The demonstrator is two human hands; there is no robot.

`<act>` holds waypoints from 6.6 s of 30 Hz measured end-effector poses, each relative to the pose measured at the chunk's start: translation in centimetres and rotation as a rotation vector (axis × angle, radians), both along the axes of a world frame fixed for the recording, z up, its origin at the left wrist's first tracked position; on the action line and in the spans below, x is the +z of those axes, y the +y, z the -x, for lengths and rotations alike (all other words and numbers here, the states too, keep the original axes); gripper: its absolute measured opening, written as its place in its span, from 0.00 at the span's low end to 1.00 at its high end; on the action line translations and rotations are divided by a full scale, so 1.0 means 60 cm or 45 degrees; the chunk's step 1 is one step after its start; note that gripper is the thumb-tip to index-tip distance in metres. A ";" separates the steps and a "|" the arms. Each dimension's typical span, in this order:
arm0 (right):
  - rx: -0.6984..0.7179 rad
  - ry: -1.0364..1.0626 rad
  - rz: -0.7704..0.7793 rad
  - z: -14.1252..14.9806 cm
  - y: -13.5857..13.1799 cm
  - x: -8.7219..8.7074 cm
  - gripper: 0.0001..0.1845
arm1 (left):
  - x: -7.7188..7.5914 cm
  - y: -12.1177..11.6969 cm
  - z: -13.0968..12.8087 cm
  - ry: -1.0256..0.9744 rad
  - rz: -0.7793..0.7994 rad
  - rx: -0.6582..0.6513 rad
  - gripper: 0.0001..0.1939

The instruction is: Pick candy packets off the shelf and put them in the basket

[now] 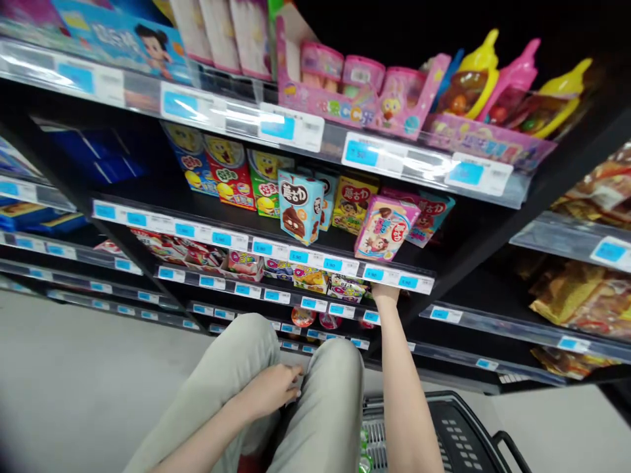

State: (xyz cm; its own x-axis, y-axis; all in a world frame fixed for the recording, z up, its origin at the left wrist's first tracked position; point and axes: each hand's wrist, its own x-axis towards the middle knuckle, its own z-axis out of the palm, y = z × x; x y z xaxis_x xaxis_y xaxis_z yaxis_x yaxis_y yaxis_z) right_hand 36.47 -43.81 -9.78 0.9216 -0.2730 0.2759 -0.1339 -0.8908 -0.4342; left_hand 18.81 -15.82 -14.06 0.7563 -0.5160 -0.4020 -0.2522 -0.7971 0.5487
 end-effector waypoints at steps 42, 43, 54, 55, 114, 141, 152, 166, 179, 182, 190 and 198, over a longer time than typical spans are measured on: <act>0.728 0.121 -2.129 0.293 0.185 -0.010 0.49 | 0.032 0.032 -0.031 0.820 1.914 0.821 0.36; 0.715 0.144 -2.083 0.296 0.179 0.000 0.48 | 0.032 0.035 -0.034 0.741 1.892 0.822 0.37; 0.306 -0.117 -1.713 0.300 0.181 -0.052 0.40 | 0.024 0.039 -0.039 0.242 1.639 0.697 0.29; 0.305 -0.137 -1.680 0.299 0.177 -0.058 0.35 | 0.025 0.040 -0.039 0.204 1.632 0.691 0.28; 0.444 0.168 -1.610 0.312 0.131 -0.047 0.14 | 0.065 0.078 -0.033 -0.737 0.409 -0.013 0.10; 0.391 0.098 -1.623 0.310 0.145 -0.031 0.14 | 0.044 0.052 -0.025 -0.551 1.109 0.667 0.11; 0.438 0.033 -1.767 0.307 0.149 -0.048 0.13 | 0.039 0.035 -0.036 0.330 1.661 0.701 0.25; 0.584 0.305 -1.437 0.303 0.158 -0.036 0.20 | 0.043 0.064 -0.034 -0.543 1.054 0.414 0.09; 0.423 0.299 -1.139 0.307 0.155 -0.015 0.16 | 0.041 0.053 -0.031 -0.589 1.081 0.449 0.08; 0.424 0.312 -0.983 0.314 0.153 0.002 0.15 | 0.044 0.046 -0.030 -0.446 1.116 0.532 0.08; 0.367 0.258 -0.813 0.309 0.172 0.000 0.18 | 0.045 0.040 -0.028 -0.385 1.046 0.761 0.11; 0.356 0.242 -0.588 0.309 0.181 0.006 0.19 | 0.047 0.037 -0.031 -0.055 1.243 0.960 0.15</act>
State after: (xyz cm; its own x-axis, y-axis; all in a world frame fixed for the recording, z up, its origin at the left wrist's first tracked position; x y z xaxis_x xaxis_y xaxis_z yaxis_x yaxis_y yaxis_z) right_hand 17.94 -32.94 -9.39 0.9979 -0.0647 0.0079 -0.0345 -0.6274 -0.7779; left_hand 20.66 -13.62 -11.24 0.9981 -0.0150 -0.0600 0.0598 -0.0120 0.9981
